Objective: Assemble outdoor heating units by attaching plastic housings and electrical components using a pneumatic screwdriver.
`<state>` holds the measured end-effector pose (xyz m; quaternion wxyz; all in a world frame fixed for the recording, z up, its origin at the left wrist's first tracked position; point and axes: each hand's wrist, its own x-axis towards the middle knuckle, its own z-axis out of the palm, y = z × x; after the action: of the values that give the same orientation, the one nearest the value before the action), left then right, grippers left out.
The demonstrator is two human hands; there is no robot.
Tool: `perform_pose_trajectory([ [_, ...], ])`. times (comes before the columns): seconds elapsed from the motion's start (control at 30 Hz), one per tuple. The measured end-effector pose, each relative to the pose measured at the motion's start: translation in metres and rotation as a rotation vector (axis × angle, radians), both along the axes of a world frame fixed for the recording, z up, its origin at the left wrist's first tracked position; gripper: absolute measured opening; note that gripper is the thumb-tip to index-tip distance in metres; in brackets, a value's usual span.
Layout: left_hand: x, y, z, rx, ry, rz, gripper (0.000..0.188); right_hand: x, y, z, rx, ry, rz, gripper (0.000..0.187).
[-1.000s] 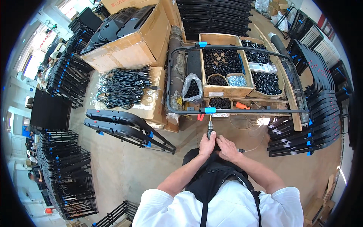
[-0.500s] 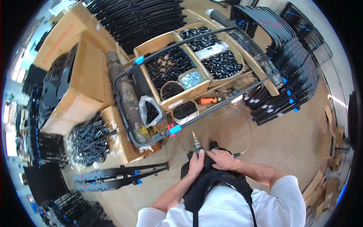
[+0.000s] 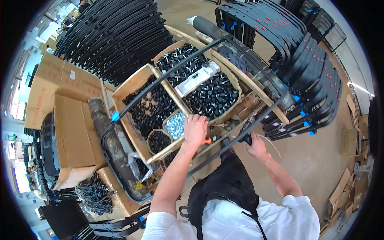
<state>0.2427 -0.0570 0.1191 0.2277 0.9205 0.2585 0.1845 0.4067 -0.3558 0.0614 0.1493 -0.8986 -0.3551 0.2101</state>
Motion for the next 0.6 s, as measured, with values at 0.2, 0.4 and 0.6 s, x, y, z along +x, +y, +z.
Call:
perform_pose_trajectory([
  [0.2, 0.075, 0.064, -0.073, 0.406, 0.899, -0.038, 0.021, 0.124, 0.077, -0.075, -0.03, 0.006, 0.059, 0.077],
  [0.4, 0.091, 0.065, -0.052, 0.068, 0.701, -0.095, 0.027, 0.16, 0.074, -0.084, -0.171, 0.062, 0.085, 0.071],
  [0.6, 0.131, 0.106, 0.014, -0.751, 0.277, 0.14, 0.029, 0.14, 0.08, 0.107, -0.966, 0.615, 0.816, 0.025],
])
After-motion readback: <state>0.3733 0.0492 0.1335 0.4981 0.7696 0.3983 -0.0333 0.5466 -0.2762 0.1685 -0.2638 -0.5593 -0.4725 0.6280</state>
